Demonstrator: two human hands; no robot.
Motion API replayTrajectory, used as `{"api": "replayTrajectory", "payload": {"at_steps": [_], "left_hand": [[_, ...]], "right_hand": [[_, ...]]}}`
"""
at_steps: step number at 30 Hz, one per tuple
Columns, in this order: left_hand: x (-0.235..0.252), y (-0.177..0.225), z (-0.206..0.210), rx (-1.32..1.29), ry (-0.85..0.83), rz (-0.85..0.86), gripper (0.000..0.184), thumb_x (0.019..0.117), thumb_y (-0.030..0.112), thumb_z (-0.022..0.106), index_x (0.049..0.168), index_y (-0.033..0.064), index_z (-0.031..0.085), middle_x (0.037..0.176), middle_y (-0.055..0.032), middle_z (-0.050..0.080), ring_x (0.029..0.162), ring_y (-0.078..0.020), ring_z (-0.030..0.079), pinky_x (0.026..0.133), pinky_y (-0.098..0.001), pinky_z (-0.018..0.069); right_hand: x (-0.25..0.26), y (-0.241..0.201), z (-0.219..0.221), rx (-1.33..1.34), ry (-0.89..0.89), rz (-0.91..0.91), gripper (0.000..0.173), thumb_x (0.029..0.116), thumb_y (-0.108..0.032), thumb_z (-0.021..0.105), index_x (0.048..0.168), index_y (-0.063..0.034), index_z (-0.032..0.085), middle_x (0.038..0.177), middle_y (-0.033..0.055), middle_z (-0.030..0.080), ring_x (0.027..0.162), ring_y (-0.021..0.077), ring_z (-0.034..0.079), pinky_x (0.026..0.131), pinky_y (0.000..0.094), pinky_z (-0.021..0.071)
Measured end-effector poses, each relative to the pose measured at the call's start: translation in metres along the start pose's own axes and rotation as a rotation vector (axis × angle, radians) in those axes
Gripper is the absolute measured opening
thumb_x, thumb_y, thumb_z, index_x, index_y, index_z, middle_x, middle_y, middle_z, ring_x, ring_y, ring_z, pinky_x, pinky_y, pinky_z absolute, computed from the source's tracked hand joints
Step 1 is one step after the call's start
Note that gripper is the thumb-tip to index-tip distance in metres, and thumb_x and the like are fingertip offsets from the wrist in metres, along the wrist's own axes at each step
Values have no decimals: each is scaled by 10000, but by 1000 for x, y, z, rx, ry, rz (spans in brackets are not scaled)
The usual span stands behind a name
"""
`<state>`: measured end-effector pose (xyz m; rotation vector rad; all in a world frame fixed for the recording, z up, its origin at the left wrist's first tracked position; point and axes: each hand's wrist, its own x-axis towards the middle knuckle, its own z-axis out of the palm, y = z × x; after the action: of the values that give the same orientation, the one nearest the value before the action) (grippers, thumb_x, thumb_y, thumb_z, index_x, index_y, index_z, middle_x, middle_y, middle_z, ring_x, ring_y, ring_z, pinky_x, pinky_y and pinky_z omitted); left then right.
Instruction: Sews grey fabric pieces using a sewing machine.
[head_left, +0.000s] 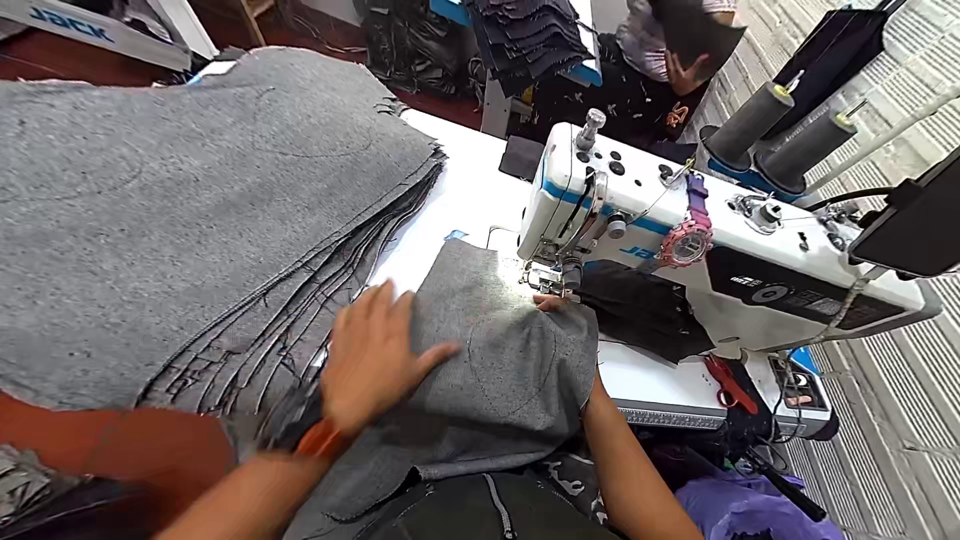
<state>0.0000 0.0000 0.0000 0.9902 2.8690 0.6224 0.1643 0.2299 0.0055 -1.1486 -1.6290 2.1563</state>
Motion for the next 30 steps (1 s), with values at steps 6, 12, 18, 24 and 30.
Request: {"api": "replayTrajectory", "payload": {"at_steps": [6, 12, 18, 24, 30], "left_hand": [[-102, -26, 41, -241, 305, 179, 484, 987, 431, 596, 963, -44, 682, 1254, -189, 686, 1270, -369, 611, 1117, -578, 445], [23, -10, -142, 180, 75, 282, 271, 1012, 150, 645, 1207, -34, 608, 832, -303, 665, 719, -533, 669, 604, -709, 493], [49, 64, -93, 142, -57, 659, 615, 954, 487, 666, 1389, 56, 602, 1441, -233, 555, 1348, -424, 521, 1110, -611, 422], [-17, 59, 20, -320, -159, 247, 860, 859, 353, 812, 1537, 26, 397, 1535, -220, 467, 1359, -359, 539, 1098, -557, 479], [-1, 46, 6, -280, -99, 224, 199, 923, 76, 734, 1118, 42, 743, 1211, -148, 707, 1149, -330, 663, 1006, -549, 522]], "right_hand": [[34, 30, 0, -282, 19, -652, 331, 986, -62, 610, 1293, 63, 587, 1193, 137, 687, 1121, 84, 648, 1000, 244, 525], [-15, 29, 30, -565, -240, -279, 349, 972, -15, 634, 1287, 126, 587, 1220, 213, 670, 1111, 163, 633, 1014, 300, 487], [-42, 31, 86, -288, -430, -434, 288, 943, -74, 692, 1208, 24, 636, 1092, 112, 707, 1034, 137, 682, 948, 364, 572], [-41, 13, 24, -890, -992, -657, 255, 1008, -190, 647, 1177, -23, 740, 1119, 131, 742, 1087, 234, 696, 1005, 452, 533], [-1, -23, 0, -1121, -315, -699, 245, 934, -167, 729, 1140, -35, 717, 1107, 163, 681, 1051, 331, 668, 918, 539, 552]]}}
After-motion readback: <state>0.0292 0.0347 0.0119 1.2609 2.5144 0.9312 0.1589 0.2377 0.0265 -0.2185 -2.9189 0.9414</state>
